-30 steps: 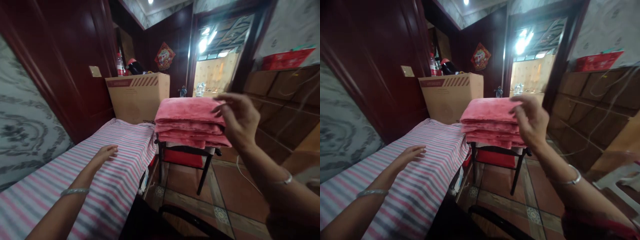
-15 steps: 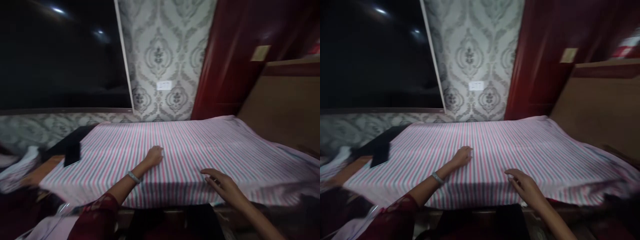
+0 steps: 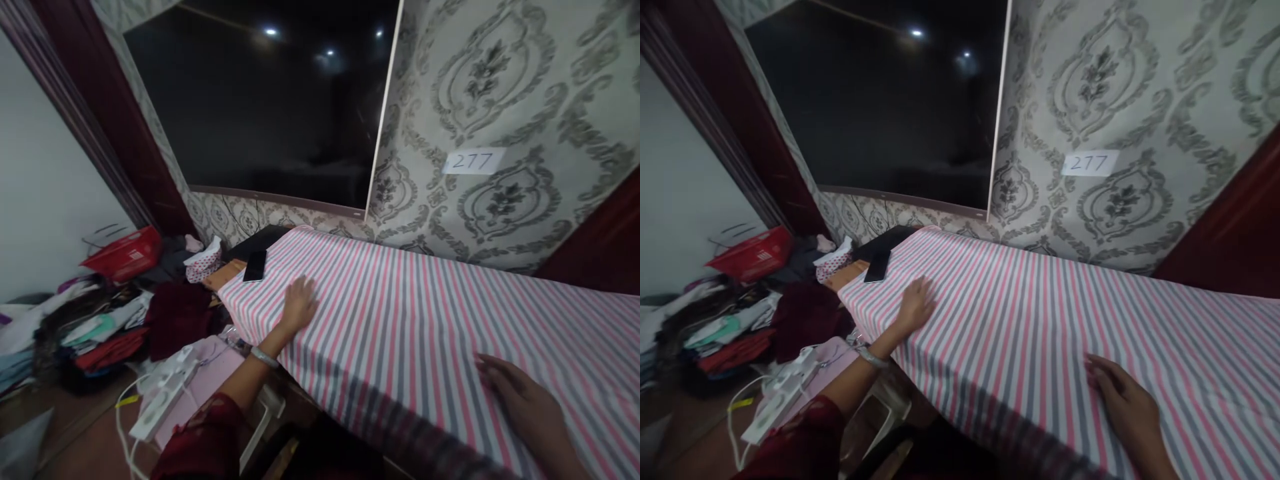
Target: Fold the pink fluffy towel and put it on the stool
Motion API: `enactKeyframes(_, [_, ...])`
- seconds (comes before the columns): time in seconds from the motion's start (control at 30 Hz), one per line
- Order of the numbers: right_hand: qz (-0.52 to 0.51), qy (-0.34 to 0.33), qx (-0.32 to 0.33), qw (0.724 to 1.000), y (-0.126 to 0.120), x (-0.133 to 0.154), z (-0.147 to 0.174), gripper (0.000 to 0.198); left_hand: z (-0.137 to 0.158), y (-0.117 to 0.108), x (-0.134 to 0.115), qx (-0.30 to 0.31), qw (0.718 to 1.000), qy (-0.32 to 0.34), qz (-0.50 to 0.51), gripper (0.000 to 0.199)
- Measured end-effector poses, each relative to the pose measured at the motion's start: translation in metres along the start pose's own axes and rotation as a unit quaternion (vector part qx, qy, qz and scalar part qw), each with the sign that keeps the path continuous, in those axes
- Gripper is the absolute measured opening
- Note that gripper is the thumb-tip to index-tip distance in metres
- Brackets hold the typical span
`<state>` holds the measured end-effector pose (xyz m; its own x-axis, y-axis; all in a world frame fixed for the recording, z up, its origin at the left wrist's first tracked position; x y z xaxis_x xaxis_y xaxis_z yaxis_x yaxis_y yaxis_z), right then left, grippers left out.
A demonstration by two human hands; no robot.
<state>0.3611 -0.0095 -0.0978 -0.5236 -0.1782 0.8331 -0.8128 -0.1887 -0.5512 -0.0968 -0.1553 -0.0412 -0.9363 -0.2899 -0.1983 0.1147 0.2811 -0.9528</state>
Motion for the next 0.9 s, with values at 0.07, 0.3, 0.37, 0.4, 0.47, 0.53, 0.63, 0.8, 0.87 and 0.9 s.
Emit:
enactKeyframes(0.07, [0.004, 0.014, 0.002, 1.000, -0.001, -0.006, 0.000, 0.051, 0.001, -0.019, 0.041, -0.062, 0.994, -0.091, 0.001, 0.063])
enactKeyframes(0.3, [0.038, -0.006, -0.009, 0.999, -0.002, -0.002, -0.001, 0.049, 0.004, -0.056, 0.146, -0.126, 0.930, -0.341, 0.058, 0.086])
enactKeyframes(0.37, [0.056, -0.006, -0.006, 0.998, -0.001, -0.002, -0.001, 0.049, 0.000, -0.057, 0.157, -0.102, 0.920, -0.371, 0.073, 0.089])
enactKeyframes(0.4, [0.063, -0.009, -0.007, 0.998, -0.002, -0.002, -0.001, 0.048, -0.002, -0.057, 0.161, -0.090, 0.917, -0.380, 0.078, 0.090])
enactKeyframes(0.47, [0.071, -0.017, -0.016, 0.997, -0.003, -0.002, -0.001, 0.046, -0.008, -0.056, 0.164, -0.073, 0.914, -0.391, 0.083, 0.092])
enactKeyframes(0.53, [0.075, -0.030, -0.025, 0.996, -0.003, -0.001, -0.001, 0.045, -0.012, -0.055, 0.167, -0.066, 0.910, -0.400, 0.083, 0.092])
enactKeyframes(0.63, [0.076, -0.037, -0.032, 0.996, -0.003, 0.000, 0.000, 0.047, -0.017, -0.053, 0.169, -0.064, 0.909, -0.407, 0.072, 0.090])
enactKeyframes(0.8, [0.085, -0.036, -0.031, 0.995, -0.003, 0.001, 0.000, 0.048, -0.018, -0.049, 0.169, -0.073, 0.911, -0.399, 0.078, 0.082])
enactKeyframes(0.87, [0.085, -0.040, -0.029, 0.995, -0.003, 0.001, -0.001, 0.049, -0.017, -0.050, 0.167, -0.080, 0.911, -0.395, 0.087, 0.078])
enactKeyframes(0.9, [0.083, -0.039, -0.027, 0.995, -0.002, 0.001, -0.001, 0.049, -0.016, -0.051, 0.167, -0.083, 0.912, -0.392, 0.093, 0.078])
Point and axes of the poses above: each hand's wrist, its own z-axis away from the middle knuckle, its own y-axis out of the palm, x = y × z, the point moved 7 cm from there along -z, towards the middle knuckle, and after that the axes turned 11 degrees about x, right-handed, at the moved point
